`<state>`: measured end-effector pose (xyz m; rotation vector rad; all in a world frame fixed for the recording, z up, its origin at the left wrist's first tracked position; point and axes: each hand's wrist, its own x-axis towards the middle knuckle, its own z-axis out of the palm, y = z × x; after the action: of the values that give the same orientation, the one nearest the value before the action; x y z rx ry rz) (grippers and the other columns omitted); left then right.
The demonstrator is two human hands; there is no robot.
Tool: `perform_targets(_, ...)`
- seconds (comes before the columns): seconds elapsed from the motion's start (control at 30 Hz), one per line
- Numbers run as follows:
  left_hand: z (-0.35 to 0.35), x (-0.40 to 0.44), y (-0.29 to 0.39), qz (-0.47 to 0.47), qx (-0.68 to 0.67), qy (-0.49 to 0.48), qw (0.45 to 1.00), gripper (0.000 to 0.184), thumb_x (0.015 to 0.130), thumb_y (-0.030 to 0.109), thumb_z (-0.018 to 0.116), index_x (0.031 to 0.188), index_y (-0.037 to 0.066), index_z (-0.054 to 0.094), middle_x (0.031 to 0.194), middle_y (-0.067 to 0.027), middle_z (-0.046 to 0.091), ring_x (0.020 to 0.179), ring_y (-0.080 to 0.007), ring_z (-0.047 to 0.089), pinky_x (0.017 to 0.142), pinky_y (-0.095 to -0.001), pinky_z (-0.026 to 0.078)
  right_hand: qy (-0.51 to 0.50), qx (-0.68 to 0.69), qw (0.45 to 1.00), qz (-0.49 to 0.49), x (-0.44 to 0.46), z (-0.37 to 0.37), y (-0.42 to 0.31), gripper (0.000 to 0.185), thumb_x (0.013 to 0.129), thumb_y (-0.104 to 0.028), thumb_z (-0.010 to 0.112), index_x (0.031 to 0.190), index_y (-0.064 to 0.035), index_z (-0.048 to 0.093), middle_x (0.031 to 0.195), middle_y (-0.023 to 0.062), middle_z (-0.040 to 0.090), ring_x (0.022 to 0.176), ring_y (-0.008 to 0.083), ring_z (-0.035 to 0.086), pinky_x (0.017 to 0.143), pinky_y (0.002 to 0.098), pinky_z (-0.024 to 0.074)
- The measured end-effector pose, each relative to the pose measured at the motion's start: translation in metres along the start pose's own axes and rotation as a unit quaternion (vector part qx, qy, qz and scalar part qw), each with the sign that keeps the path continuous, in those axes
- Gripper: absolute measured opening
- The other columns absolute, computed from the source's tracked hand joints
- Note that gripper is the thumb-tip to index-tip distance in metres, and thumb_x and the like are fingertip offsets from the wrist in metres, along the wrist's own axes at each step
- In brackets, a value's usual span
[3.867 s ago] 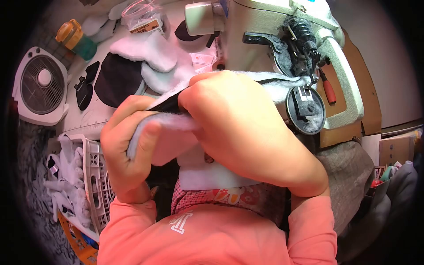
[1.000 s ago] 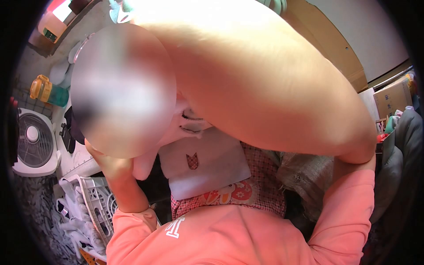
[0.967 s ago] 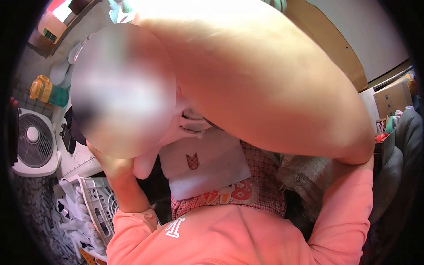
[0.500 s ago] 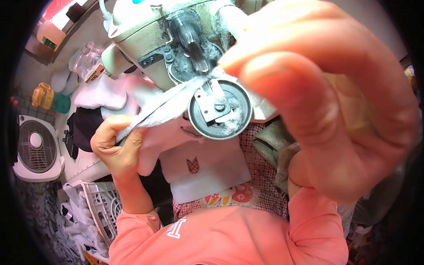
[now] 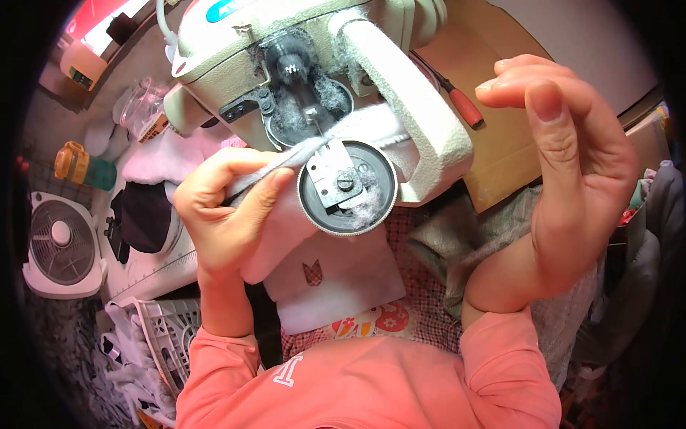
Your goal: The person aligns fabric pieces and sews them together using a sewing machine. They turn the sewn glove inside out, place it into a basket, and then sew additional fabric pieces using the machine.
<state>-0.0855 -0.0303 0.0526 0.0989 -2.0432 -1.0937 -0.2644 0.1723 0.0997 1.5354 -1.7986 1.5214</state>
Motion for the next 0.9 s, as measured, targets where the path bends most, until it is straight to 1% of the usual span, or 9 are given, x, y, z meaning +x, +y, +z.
perform_targets(0.2, -0.001, 0.003, 0.005, 0.010, 0.013, -0.026, 1.000, 0.005, 0.081, -0.003, 0.070, 0.086, -0.003, 0.069, 0.076, -0.0089, 0.069, 0.067, -0.0105, 0.064, 0.061, -0.0227, 0.049, 0.021, -0.003, 1.000, 0.023, -0.003, -0.002, 0.001, 0.024, 0.100, -0.011, 0.046, 0.092, 0.0054, 0.063, 0.093, 0.0142, 0.067, 0.103, 0.0287, 0.060, 0.097, 0.0392, 0.0418)
perform_targets(0.27, -0.007, -0.002, 0.017, -0.135, -0.016, -0.050, 0.989, 0.012, 0.081, 0.005, 0.072, 0.084, -0.002, 0.064, 0.072, -0.0067, 0.063, 0.062, -0.0121, 0.057, 0.058, -0.0252, 0.045, 0.023, -0.002, 1.000, 0.012, -0.003, 0.005, -0.005, 0.023, 0.099, -0.011, 0.048, 0.091, 0.0055, 0.063, 0.093, 0.0145, 0.067, 0.102, 0.0292, 0.060, 0.096, 0.0395, 0.0423)
perform_targets(0.33, -0.023, -0.011, 0.011, -0.106, -0.010, -0.085, 0.991, 0.020, 0.078, 0.011, 0.075, 0.083, -0.002, 0.061, 0.072, -0.0059, 0.059, 0.063, -0.0136, 0.053, 0.058, -0.0266, 0.042, 0.056, -0.023, 0.997, -0.047, -0.003, 0.023, -0.017, 0.021, 0.096, -0.014, 0.055, 0.090, 0.0047, 0.062, 0.090, 0.0150, 0.066, 0.095, 0.0294, 0.060, 0.091, 0.0399, 0.0449)
perform_targets(0.43, -0.050, -0.034, 0.006, -0.096, -0.054, -0.160, 0.981, 0.044, 0.069, 0.030, 0.084, 0.084, -0.001, 0.057, 0.083, -0.0074, 0.054, 0.075, -0.0195, 0.051, 0.069, -0.0313, 0.041, -0.059, -0.065, 0.979, -0.182, 0.005, 0.039, -0.031, 0.020, 0.088, -0.019, 0.067, 0.089, 0.0007, 0.064, 0.085, 0.0133, 0.066, 0.082, 0.0285, 0.060, 0.075, 0.0388, 0.0502)
perform_targets(0.5, -0.054, -0.050, 0.013, -0.106, -0.054, -0.147, 0.982, 0.046, 0.064, 0.027, 0.087, 0.089, -0.001, 0.060, 0.090, -0.0086, 0.057, 0.081, -0.0209, 0.055, 0.076, -0.0319, 0.044, -0.117, -0.081, 0.974, -0.179, -0.003, 0.055, -0.052, 0.016, 0.074, -0.012, 0.072, 0.087, -0.0047, 0.069, 0.091, 0.0094, 0.066, 0.082, 0.0270, 0.063, 0.072, 0.0342, 0.0515)
perform_targets(0.57, -0.056, -0.062, 0.020, -0.125, -0.051, -0.136, 0.981, 0.044, 0.063, 0.021, 0.087, 0.091, -0.001, 0.062, 0.093, -0.0091, 0.058, 0.084, -0.0210, 0.056, 0.078, -0.0314, 0.045, -0.124, -0.088, 0.960, -0.237, -0.011, 0.078, -0.060, 0.022, 0.066, -0.009, 0.072, 0.087, -0.0063, 0.072, 0.096, 0.0048, 0.067, 0.087, 0.0208, 0.065, 0.070, 0.0310, 0.0494)
perform_targets(0.73, -0.065, -0.087, 0.019, -0.145, -0.072, -0.094, 0.982, 0.030, 0.066, 0.000, 0.079, 0.092, 0.001, 0.064, 0.094, -0.0086, 0.061, 0.086, -0.0186, 0.059, 0.077, -0.0291, 0.047, -0.244, -0.066, 0.935, -0.247, -0.003, 0.103, -0.068, 0.033, 0.059, -0.014, 0.066, 0.091, -0.0060, 0.071, 0.098, 0.0055, 0.066, 0.090, 0.0222, 0.064, 0.072, 0.0329, 0.0468)
perform_targets(0.83, -0.066, -0.097, 0.001, -0.106, -0.134, -0.051, 0.984, 0.023, 0.070, -0.001, 0.076, 0.090, 0.001, 0.064, 0.091, -0.0082, 0.062, 0.085, -0.0180, 0.059, 0.075, -0.0291, 0.046, -0.259, -0.056, 0.936, -0.233, 0.005, 0.114, -0.069, 0.031, 0.061, -0.019, 0.070, 0.089, -0.0063, 0.069, 0.092, 0.0035, 0.063, 0.083, 0.0225, 0.060, 0.069, 0.0342, 0.0442)
perform_targets(0.9, -0.064, -0.100, -0.005, -0.096, -0.147, -0.032, 0.984, 0.014, 0.077, 0.000, 0.072, 0.088, 0.001, 0.064, 0.090, -0.0080, 0.062, 0.084, -0.0170, 0.058, 0.074, -0.0291, 0.046, -0.323, -0.047, 0.924, -0.198, 0.013, 0.114, -0.071, 0.028, 0.063, -0.023, 0.074, 0.086, -0.0073, 0.067, 0.085, 0.0023, 0.059, 0.074, 0.0226, 0.055, 0.064, 0.0343, 0.0403)
